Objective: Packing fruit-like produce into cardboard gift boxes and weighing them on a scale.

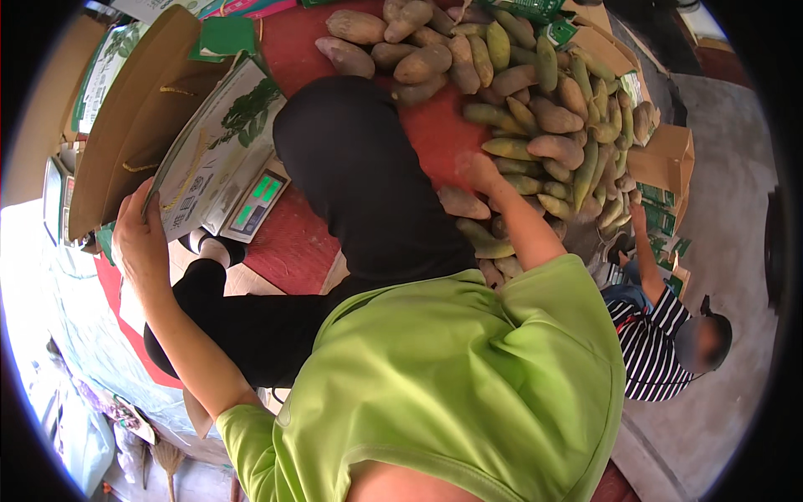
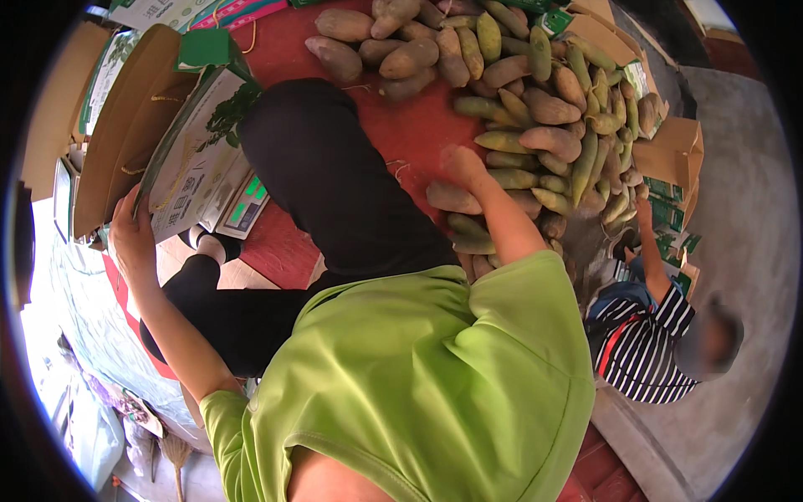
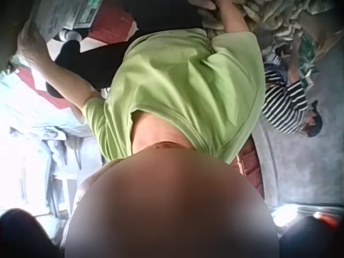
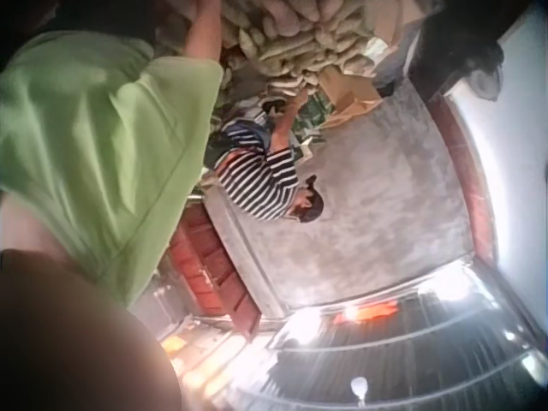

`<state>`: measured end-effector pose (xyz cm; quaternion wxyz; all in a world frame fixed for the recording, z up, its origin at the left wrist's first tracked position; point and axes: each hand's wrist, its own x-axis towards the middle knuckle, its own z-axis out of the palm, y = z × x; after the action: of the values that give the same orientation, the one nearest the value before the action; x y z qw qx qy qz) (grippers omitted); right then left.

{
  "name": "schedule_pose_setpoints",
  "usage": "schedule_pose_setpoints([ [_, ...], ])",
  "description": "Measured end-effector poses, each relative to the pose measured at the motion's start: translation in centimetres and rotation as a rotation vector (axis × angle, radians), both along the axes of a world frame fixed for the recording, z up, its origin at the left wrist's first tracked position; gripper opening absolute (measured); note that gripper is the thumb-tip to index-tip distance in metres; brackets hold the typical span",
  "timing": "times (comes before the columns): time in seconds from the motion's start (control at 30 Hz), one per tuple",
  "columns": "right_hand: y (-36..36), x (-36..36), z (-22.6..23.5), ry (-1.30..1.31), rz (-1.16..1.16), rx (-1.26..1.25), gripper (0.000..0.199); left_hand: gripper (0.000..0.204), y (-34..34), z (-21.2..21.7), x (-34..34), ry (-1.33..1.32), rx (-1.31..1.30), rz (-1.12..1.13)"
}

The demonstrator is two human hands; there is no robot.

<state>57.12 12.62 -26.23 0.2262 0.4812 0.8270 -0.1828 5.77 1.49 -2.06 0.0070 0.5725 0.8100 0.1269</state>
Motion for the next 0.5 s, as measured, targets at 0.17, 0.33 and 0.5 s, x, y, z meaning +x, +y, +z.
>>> schedule_pose_setpoints([
  [0.17,-5.8,2.0,-4.3,0.191,0.029,-0.014,0.016,0.021,0.2,-0.3,-0.1,-0.014,-0.015,0.026],
  [0.33,-6.7,-0.7,1.4,0.249,-0.16,-0.292,0.02,0.022,-0.4,-0.4,-0.5,0.039,-0.036,0.067],
  [0.5,-7.0,5.0,-5.7,-0.181,-0.311,-0.089,0.023,0.022,0.7,-0.8,-0.2,-0.018,-0.039,0.067],
])
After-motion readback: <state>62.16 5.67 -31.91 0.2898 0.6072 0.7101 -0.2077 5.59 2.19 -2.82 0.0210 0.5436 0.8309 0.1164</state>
